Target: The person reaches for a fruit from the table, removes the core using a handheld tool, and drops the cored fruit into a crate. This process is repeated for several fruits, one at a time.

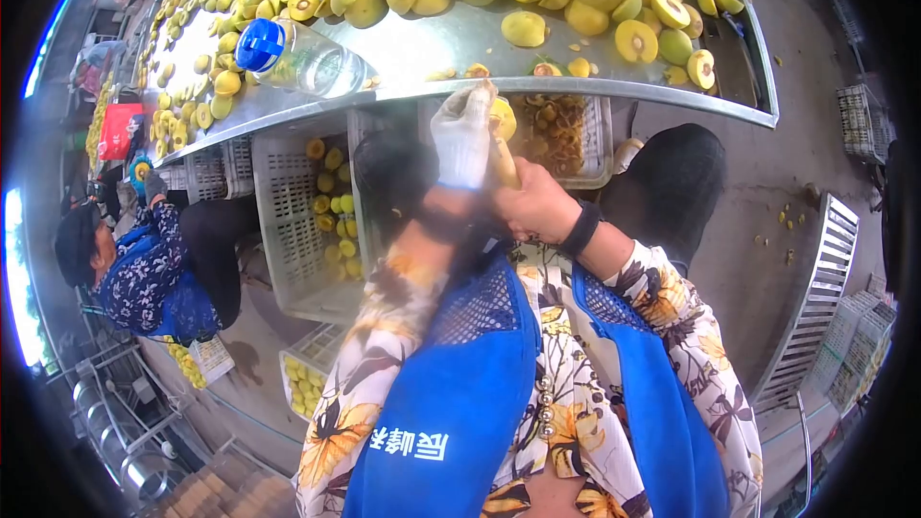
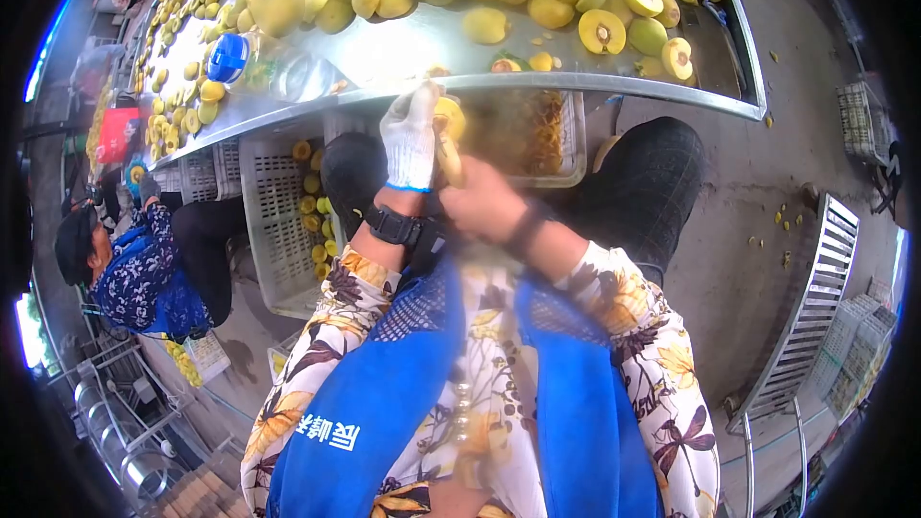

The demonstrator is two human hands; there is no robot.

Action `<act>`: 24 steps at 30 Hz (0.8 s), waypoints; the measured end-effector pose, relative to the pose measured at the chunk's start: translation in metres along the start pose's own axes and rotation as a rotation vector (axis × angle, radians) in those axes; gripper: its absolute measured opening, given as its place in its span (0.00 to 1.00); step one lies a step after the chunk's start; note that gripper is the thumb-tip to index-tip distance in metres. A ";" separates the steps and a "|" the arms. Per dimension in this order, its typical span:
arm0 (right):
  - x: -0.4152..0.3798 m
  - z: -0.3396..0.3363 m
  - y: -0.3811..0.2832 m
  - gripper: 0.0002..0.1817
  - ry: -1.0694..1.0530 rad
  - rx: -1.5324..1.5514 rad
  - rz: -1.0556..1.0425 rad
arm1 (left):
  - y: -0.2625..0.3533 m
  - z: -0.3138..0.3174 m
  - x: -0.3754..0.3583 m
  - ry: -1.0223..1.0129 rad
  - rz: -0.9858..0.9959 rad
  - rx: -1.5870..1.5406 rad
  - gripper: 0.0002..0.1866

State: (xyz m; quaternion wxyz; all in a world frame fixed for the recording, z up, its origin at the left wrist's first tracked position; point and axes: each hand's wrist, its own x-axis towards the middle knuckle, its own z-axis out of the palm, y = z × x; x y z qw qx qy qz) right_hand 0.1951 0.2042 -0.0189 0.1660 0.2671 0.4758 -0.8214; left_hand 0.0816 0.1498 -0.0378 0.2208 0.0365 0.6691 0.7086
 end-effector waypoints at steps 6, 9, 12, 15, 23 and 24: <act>0.002 -0.005 -0.002 0.09 -0.157 0.054 0.028 | 0.015 -0.005 -0.005 -0.182 -0.476 -0.375 0.17; 0.009 -0.016 0.000 0.10 -0.345 0.277 0.107 | 0.018 -0.007 -0.003 -0.176 -0.550 -0.456 0.19; 0.006 -0.014 -0.010 0.09 -0.428 0.443 0.124 | 0.027 -0.015 -0.002 -0.203 -0.539 -0.541 0.19; 0.007 -0.014 -0.006 0.10 -0.554 0.354 0.028 | 0.041 -0.020 -0.010 -0.135 -0.398 -0.462 0.20; 0.008 -0.034 -0.012 0.19 -0.015 -0.588 -0.174 | 0.057 -0.174 0.025 0.328 0.060 0.257 0.20; 0.013 -0.044 0.002 0.20 0.157 -0.865 -0.343 | 0.051 -0.195 0.035 0.509 0.226 0.873 0.20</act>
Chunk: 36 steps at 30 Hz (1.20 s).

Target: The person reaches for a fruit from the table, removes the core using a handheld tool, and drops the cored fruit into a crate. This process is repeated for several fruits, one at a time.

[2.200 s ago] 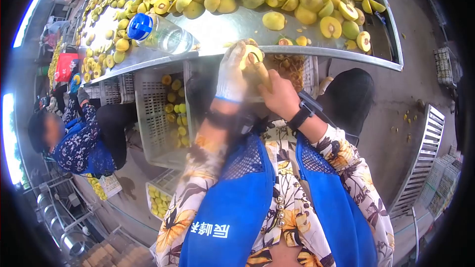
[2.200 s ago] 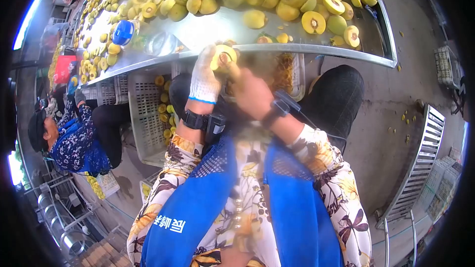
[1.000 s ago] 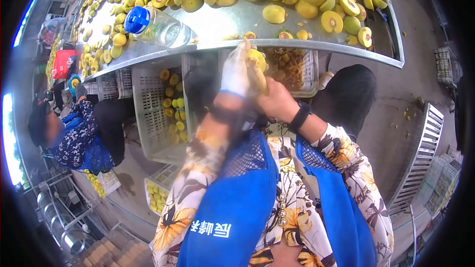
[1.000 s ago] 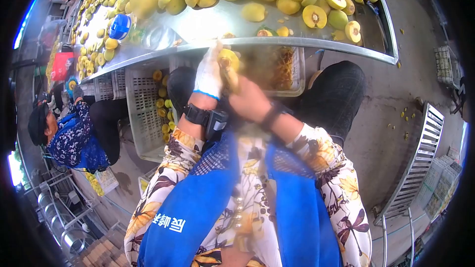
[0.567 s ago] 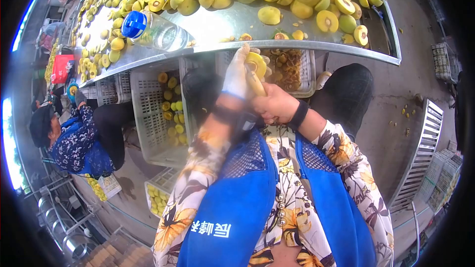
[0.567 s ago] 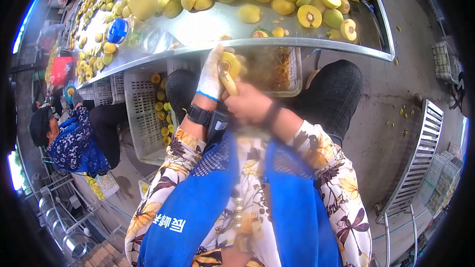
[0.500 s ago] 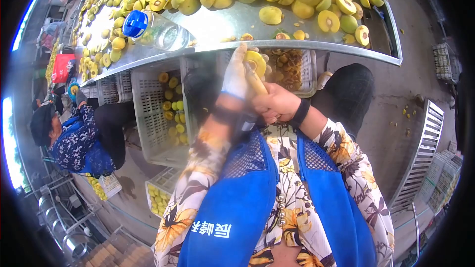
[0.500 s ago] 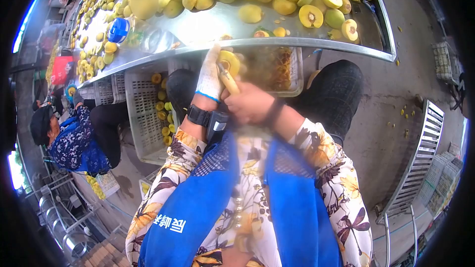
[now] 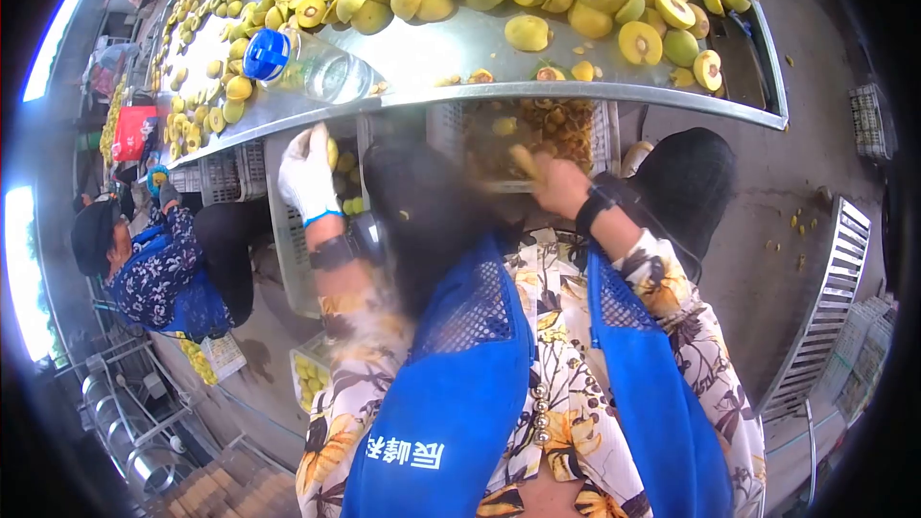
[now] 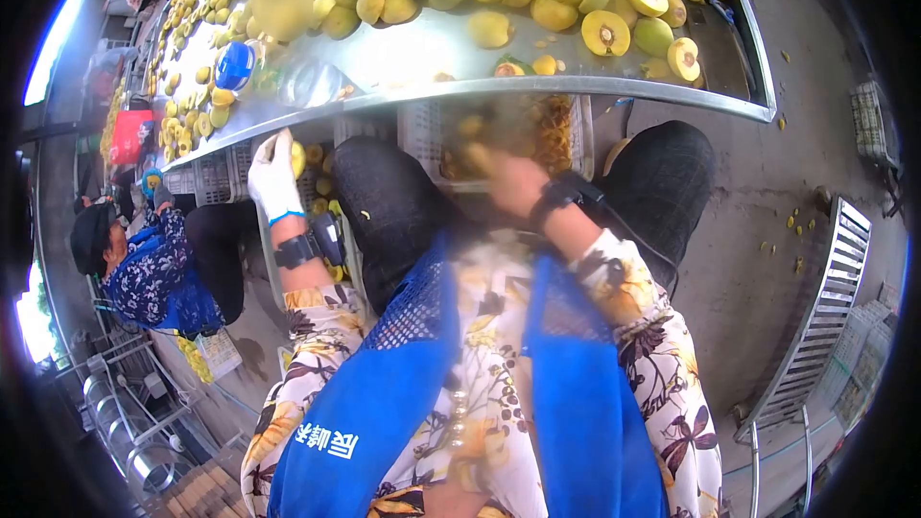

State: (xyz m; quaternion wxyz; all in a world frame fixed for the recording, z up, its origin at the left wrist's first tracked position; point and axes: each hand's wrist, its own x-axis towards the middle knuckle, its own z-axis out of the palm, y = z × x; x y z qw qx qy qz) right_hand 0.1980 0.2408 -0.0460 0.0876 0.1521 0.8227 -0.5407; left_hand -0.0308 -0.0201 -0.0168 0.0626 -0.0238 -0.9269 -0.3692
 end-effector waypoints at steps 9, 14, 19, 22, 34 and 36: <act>-0.005 0.008 0.019 0.24 0.025 -0.311 0.034 | 0.168 0.116 -0.014 -0.459 0.488 0.207 0.26; -0.019 0.008 0.037 0.18 0.189 -0.252 0.116 | 0.216 0.200 -0.027 -0.671 0.587 0.504 0.27; -0.032 -0.007 0.027 0.20 0.426 -0.062 0.192 | 0.200 0.184 -0.015 -0.809 0.519 0.210 0.27; -0.026 -0.017 0.007 0.21 0.512 0.067 0.129 | 0.162 0.141 -0.034 -1.151 0.011 -0.917 0.29; 0.004 0.011 -0.022 0.17 0.308 -0.043 0.096 | 0.116 0.112 -0.101 -0.812 -0.240 -1.247 0.15; 0.002 0.012 -0.018 0.17 0.328 -0.059 0.092 | 0.115 0.127 -0.108 -0.695 -0.177 -1.207 0.16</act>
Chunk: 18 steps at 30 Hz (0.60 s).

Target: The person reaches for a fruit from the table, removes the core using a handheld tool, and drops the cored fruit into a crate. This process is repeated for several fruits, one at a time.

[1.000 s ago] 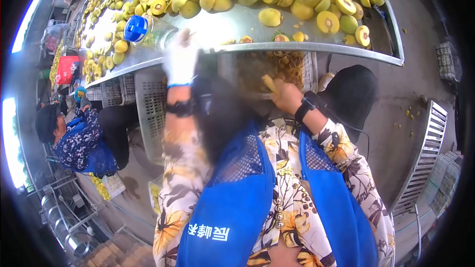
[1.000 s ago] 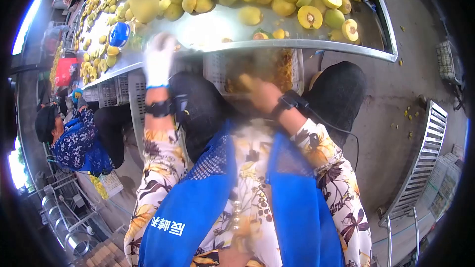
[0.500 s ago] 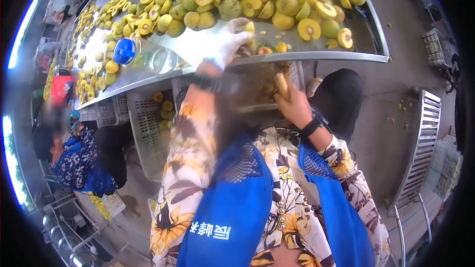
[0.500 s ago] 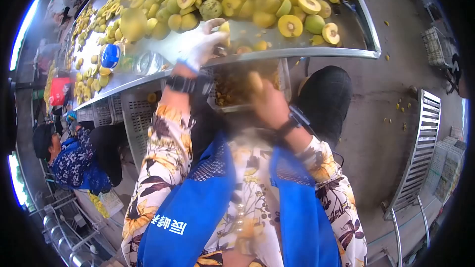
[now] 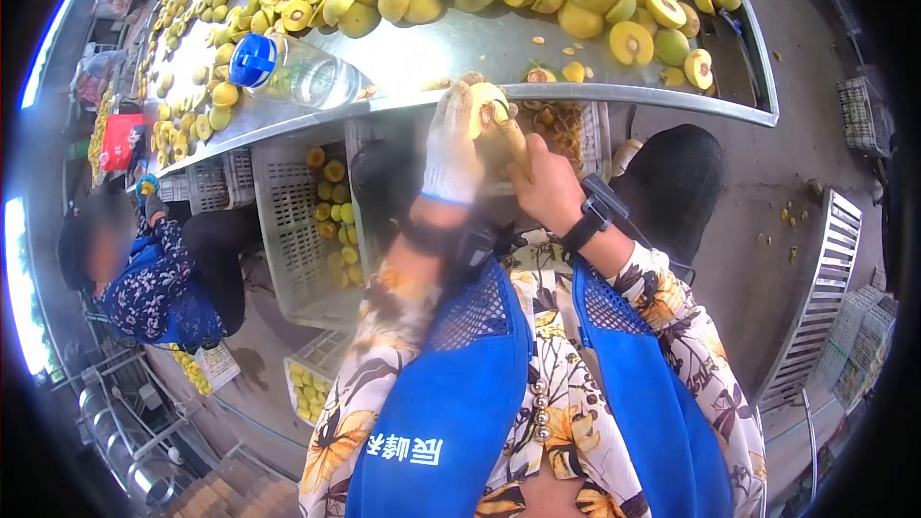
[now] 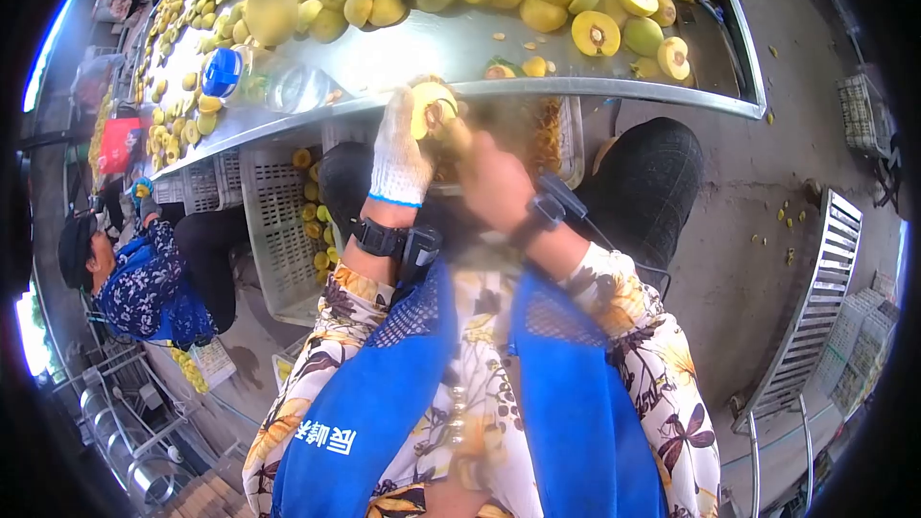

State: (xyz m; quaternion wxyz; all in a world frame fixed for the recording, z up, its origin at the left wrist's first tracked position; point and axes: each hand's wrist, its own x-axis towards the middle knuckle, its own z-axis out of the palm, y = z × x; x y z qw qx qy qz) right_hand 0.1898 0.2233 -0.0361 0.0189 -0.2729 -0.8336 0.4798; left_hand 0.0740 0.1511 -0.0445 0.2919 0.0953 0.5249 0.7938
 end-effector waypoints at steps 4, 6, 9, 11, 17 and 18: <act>-0.004 -0.004 -0.006 0.15 -0.014 0.010 0.026 | 0.000 0.005 -0.002 0.039 -0.062 -0.036 0.21; -0.005 -0.003 -0.009 0.14 -0.040 0.005 0.040 | 0.007 0.013 -0.006 0.076 -0.080 -0.014 0.21; -0.006 -0.007 -0.014 0.13 -0.138 0.005 0.008 | 0.026 0.009 -0.004 -0.012 -0.167 0.076 0.19; -0.003 -0.008 -0.012 0.12 -0.189 0.021 -0.012 | 0.025 0.001 0.003 -0.027 -0.208 0.109 0.19; -0.004 0.005 -0.008 0.13 -0.194 0.158 -0.010 | 0.018 -0.006 -0.002 0.141 -0.119 0.059 0.18; -0.006 0.011 -0.006 0.14 -0.186 0.180 -0.017 | 0.016 -0.007 -0.004 0.180 -0.154 0.095 0.17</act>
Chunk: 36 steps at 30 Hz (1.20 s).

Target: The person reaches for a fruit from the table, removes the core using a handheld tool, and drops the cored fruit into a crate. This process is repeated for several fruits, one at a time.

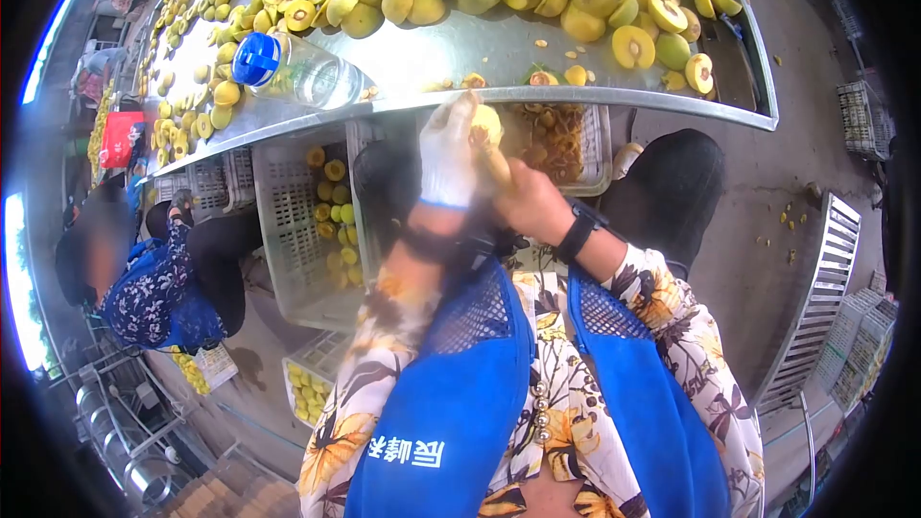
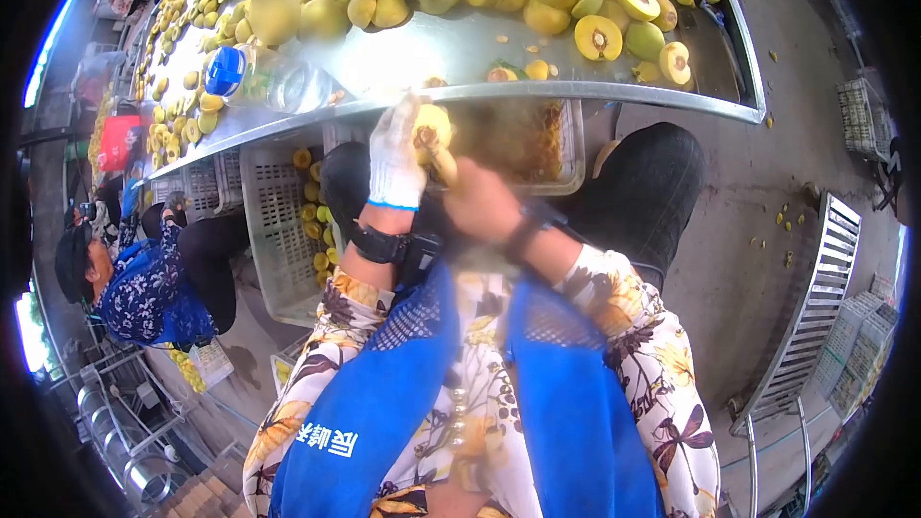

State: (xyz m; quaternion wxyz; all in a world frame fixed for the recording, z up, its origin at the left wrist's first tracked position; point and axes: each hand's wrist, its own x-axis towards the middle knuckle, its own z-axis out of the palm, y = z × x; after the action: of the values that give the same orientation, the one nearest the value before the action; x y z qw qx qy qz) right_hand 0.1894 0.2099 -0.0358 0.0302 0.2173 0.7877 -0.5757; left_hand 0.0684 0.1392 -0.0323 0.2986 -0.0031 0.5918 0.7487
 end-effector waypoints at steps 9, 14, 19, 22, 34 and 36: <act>-0.009 -0.011 -0.006 0.11 -0.405 0.752 0.321 | -0.010 0.016 -0.004 0.093 0.066 0.255 0.14; -0.010 -0.018 -0.007 0.12 -0.559 1.084 0.345 | 0.001 0.014 -0.008 -0.064 -0.268 -0.144 0.17; -0.006 -0.021 0.011 0.11 -0.673 1.395 0.188 | 0.013 -0.054 0.021 0.061 -0.115 -0.435 0.13; 0.002 -0.029 0.012 0.08 -0.440 0.976 0.265 | 0.073 -0.109 -0.002 0.199 0.011 -0.268 0.15; 0.009 -0.016 0.034 0.16 -0.006 -0.281 -0.024 | 0.096 -0.035 0.148 0.126 0.604 1.775 0.17; 0.005 -0.021 0.036 0.16 0.009 -0.286 -0.070 | 0.082 -0.026 0.174 0.115 0.641 1.772 0.18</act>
State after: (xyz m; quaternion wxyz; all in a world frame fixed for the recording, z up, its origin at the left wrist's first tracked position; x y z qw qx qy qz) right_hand 0.2023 0.2395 -0.0622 0.0371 0.1856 0.8690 -0.4572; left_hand -0.1206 0.1836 -0.0293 -0.0576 0.3511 0.9318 0.0712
